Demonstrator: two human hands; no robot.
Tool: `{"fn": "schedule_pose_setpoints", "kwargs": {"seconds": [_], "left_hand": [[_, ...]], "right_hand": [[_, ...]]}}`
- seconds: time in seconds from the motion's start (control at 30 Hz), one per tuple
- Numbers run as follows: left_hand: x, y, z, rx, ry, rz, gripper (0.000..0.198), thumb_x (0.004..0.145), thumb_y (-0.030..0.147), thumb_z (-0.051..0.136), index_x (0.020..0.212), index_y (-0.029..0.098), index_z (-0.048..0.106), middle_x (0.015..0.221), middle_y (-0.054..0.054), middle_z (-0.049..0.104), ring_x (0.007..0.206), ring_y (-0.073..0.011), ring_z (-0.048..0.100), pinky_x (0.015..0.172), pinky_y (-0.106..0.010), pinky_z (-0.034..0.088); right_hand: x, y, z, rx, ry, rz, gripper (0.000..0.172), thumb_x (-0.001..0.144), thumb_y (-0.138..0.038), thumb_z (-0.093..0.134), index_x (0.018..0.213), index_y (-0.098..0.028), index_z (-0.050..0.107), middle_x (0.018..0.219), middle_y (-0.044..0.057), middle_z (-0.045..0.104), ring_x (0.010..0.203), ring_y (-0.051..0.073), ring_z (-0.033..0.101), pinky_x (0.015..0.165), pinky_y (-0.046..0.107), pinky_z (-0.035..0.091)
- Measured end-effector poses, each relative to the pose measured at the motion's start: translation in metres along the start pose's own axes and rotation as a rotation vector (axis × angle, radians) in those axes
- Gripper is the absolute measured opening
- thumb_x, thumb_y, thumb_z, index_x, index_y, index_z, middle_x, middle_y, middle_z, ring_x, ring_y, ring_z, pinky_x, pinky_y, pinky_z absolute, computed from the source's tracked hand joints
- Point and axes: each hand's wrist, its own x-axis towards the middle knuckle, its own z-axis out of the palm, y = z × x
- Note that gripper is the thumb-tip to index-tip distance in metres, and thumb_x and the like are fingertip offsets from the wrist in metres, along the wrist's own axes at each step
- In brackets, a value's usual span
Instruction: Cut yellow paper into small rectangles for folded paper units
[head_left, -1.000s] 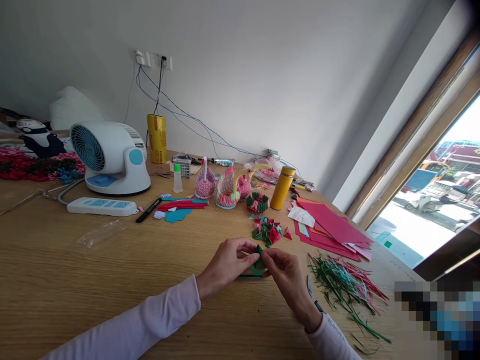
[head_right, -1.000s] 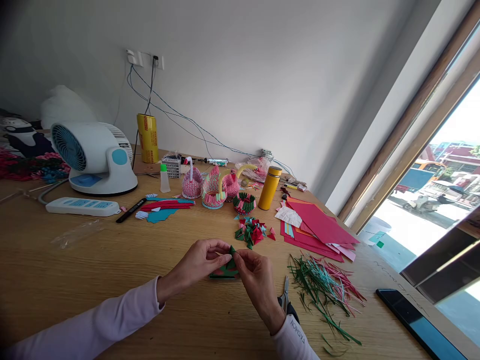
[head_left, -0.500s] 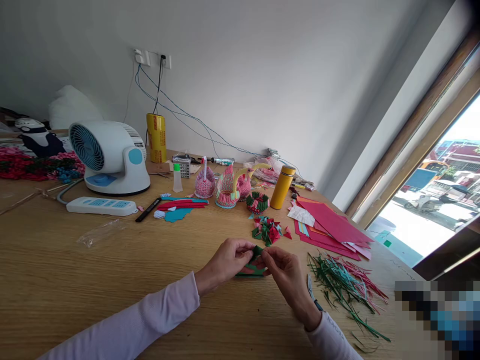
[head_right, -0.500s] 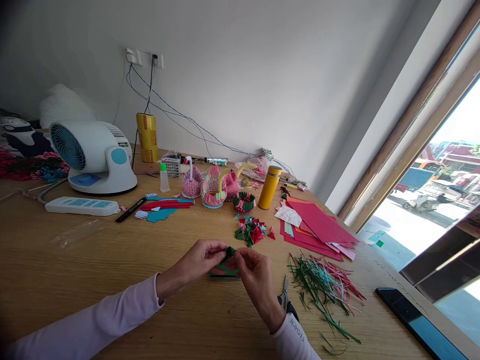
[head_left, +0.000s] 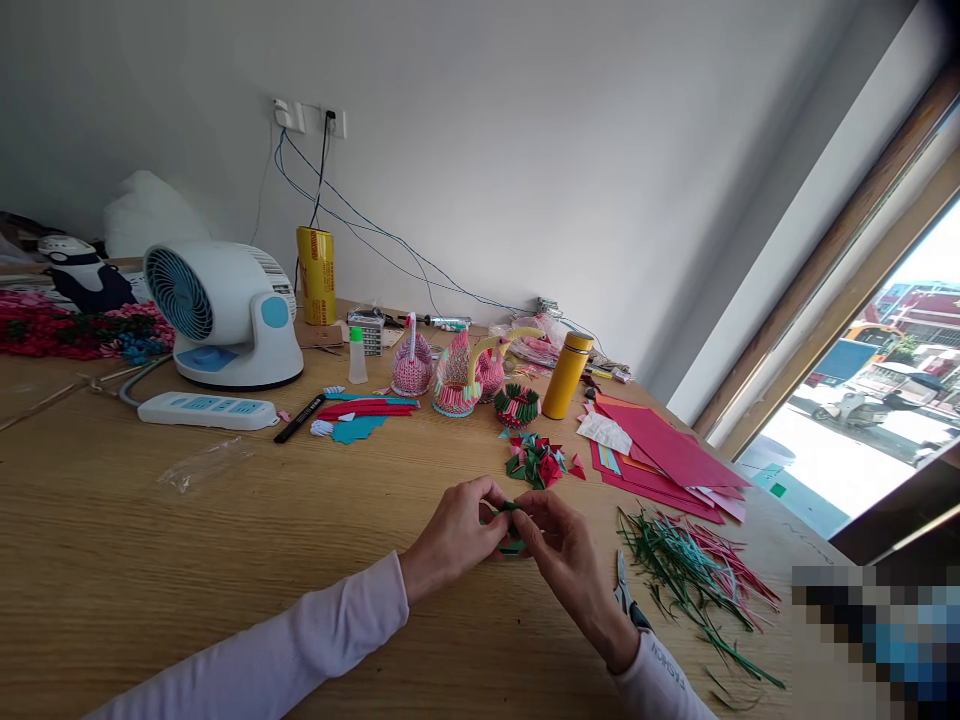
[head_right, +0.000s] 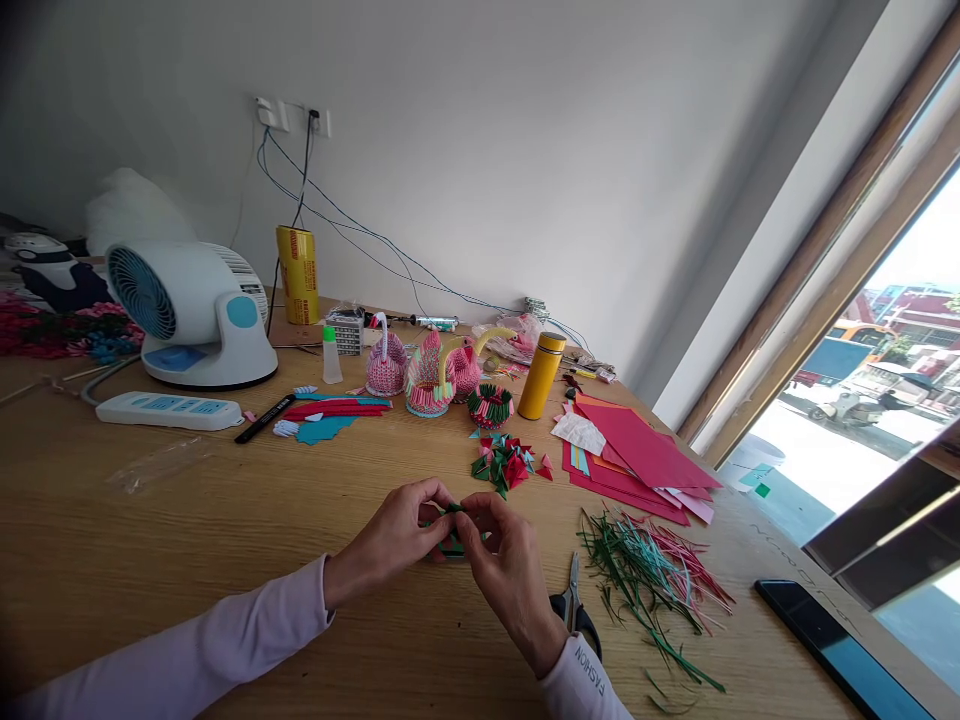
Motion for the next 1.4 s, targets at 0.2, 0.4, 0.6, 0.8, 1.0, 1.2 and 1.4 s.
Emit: {"fn": "schedule_pose_setpoints", "kwargs": {"seconds": [0.2, 0.4, 0.6, 0.8, 1.0, 1.2, 1.4], "left_hand": [[0.001, -0.001, 0.003, -0.174, -0.009, -0.043, 0.014, 0.073, 0.027, 0.061, 0.079, 0.015, 0.055, 0.077, -0.004, 0.065, 0.066, -0.0184, 0.068, 0.059, -0.029, 0.057], [0.0, 0.0, 0.002, -0.126, 0.005, -0.019, 0.011, 0.074, 0.024, 0.058, 0.079, 0.015, 0.055, 0.077, -0.004, 0.066, 0.067, -0.019, 0.069, 0.059, -0.029, 0.056], [-0.001, -0.003, 0.005, -0.059, 0.005, 0.046, 0.015, 0.076, 0.026, 0.058, 0.084, 0.014, 0.06, 0.089, -0.008, 0.067, 0.077, -0.0208, 0.069, 0.067, -0.03, 0.057], [0.002, -0.007, 0.007, -0.123, 0.015, 0.026, 0.021, 0.076, 0.024, 0.056, 0.089, 0.011, 0.066, 0.091, -0.011, 0.07, 0.081, -0.0233, 0.069, 0.072, -0.033, 0.056], [0.002, -0.006, 0.007, -0.124, 0.033, 0.087, 0.026, 0.079, 0.022, 0.051, 0.09, 0.011, 0.072, 0.091, -0.009, 0.073, 0.082, -0.023, 0.069, 0.072, -0.03, 0.055], [0.004, -0.01, 0.01, -0.159, 0.08, 0.097, 0.029, 0.079, 0.022, 0.052, 0.096, 0.011, 0.073, 0.089, -0.008, 0.074, 0.081, -0.0225, 0.07, 0.073, -0.03, 0.055], [0.003, -0.009, 0.009, -0.288, 0.011, 0.075, 0.031, 0.077, 0.022, 0.057, 0.103, 0.011, 0.071, 0.105, -0.01, 0.071, 0.098, -0.0257, 0.066, 0.086, -0.034, 0.053]], "right_hand": [[0.001, 0.004, 0.001, -0.106, 0.033, -0.057, 0.011, 0.086, -0.03, 0.056, 0.086, -0.02, 0.061, 0.07, 0.003, 0.065, 0.059, 0.016, 0.062, 0.05, 0.023, 0.049], [-0.001, -0.005, 0.001, -0.169, 0.023, -0.152, 0.01, 0.089, -0.026, 0.051, 0.089, -0.02, 0.059, 0.078, 0.004, 0.066, 0.06, 0.014, 0.065, 0.049, 0.021, 0.05], [0.001, 0.003, 0.002, -0.288, 0.104, -0.256, 0.011, 0.09, -0.022, 0.049, 0.083, -0.02, 0.057, 0.07, 0.002, 0.063, 0.056, 0.014, 0.065, 0.051, 0.021, 0.052], [0.001, 0.007, -0.001, -0.456, 0.12, -0.371, 0.01, 0.089, -0.018, 0.05, 0.086, -0.021, 0.058, 0.082, 0.006, 0.067, 0.069, 0.019, 0.066, 0.065, 0.029, 0.051], [0.0, 0.007, -0.001, -0.712, 0.113, -0.54, 0.014, 0.089, -0.013, 0.05, 0.094, -0.023, 0.059, 0.104, 0.008, 0.068, 0.086, 0.021, 0.066, 0.074, 0.031, 0.049], [0.0, 0.005, 0.0, -0.711, 0.09, -0.568, 0.017, 0.089, -0.012, 0.049, 0.098, -0.022, 0.06, 0.106, 0.008, 0.068, 0.091, 0.02, 0.066, 0.077, 0.03, 0.05], [0.001, 0.01, -0.002, -0.697, 0.115, -0.539, 0.017, 0.09, -0.014, 0.049, 0.097, -0.022, 0.062, 0.111, 0.01, 0.065, 0.093, 0.021, 0.066, 0.078, 0.032, 0.052]]}}
